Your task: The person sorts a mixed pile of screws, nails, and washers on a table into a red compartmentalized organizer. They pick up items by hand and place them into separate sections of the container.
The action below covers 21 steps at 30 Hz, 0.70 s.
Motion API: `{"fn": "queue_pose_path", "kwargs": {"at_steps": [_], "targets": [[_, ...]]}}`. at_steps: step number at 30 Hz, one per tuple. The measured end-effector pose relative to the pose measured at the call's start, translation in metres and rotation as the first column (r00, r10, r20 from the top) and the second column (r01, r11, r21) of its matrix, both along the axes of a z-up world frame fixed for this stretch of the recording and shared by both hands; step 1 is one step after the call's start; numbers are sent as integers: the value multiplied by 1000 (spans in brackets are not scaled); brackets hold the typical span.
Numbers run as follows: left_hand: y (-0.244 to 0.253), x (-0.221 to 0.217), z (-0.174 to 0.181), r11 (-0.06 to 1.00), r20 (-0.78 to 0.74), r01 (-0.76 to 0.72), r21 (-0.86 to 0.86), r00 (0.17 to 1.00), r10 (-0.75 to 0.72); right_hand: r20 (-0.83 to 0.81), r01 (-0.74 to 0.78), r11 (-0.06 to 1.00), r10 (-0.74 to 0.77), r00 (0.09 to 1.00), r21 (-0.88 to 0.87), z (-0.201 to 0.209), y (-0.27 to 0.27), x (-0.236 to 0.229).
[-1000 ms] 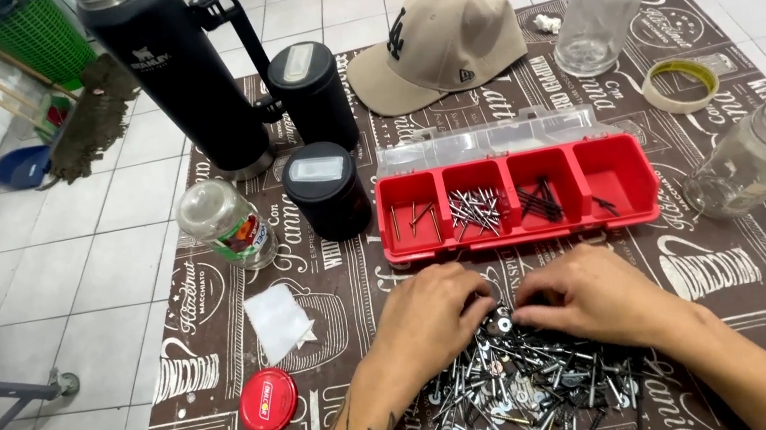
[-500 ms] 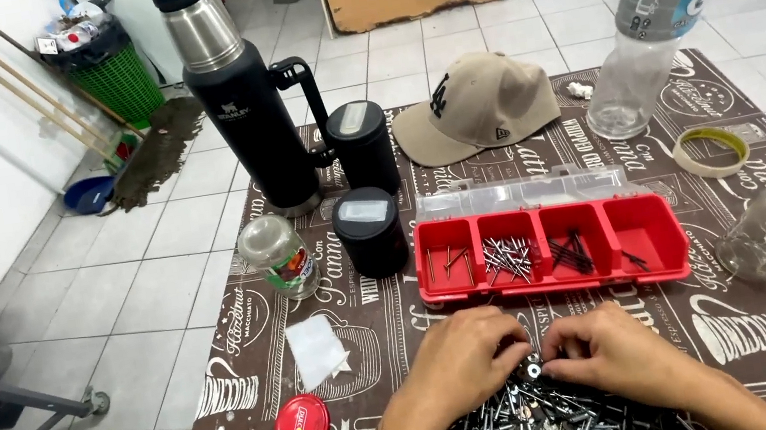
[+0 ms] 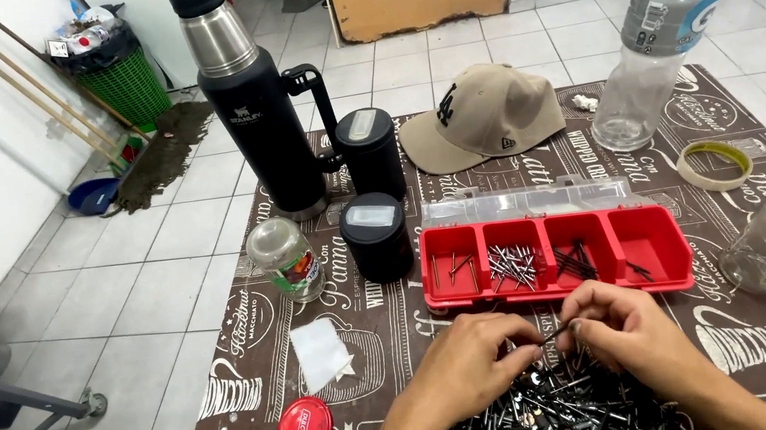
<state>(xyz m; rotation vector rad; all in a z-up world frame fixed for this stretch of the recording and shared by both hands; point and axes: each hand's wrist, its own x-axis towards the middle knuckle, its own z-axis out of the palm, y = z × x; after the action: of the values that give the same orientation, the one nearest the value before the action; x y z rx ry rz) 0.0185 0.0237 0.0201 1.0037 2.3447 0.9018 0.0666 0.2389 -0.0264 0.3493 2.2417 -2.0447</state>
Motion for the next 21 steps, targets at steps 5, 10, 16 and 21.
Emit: {"fn": "queue_pose_path", "kwargs": {"at_steps": [5,10,16,21], "targets": [[0,0,7,996,66,-86,-35,994,88,0,14,999,-14,1000,-30,2,-1,0],[0,-2,2,992,41,-123,-7,991,123,44,28,998,-25,999,-55,3,-2,0],[0,-3,-8,993,-9,-111,32,994,112,-73,-91,995,89,993,-31,-15,5,-4],[1,-5,-13,990,-43,-130,54,990,132,-38,-13,1000,14,999,26,-10,3,-5]]}}
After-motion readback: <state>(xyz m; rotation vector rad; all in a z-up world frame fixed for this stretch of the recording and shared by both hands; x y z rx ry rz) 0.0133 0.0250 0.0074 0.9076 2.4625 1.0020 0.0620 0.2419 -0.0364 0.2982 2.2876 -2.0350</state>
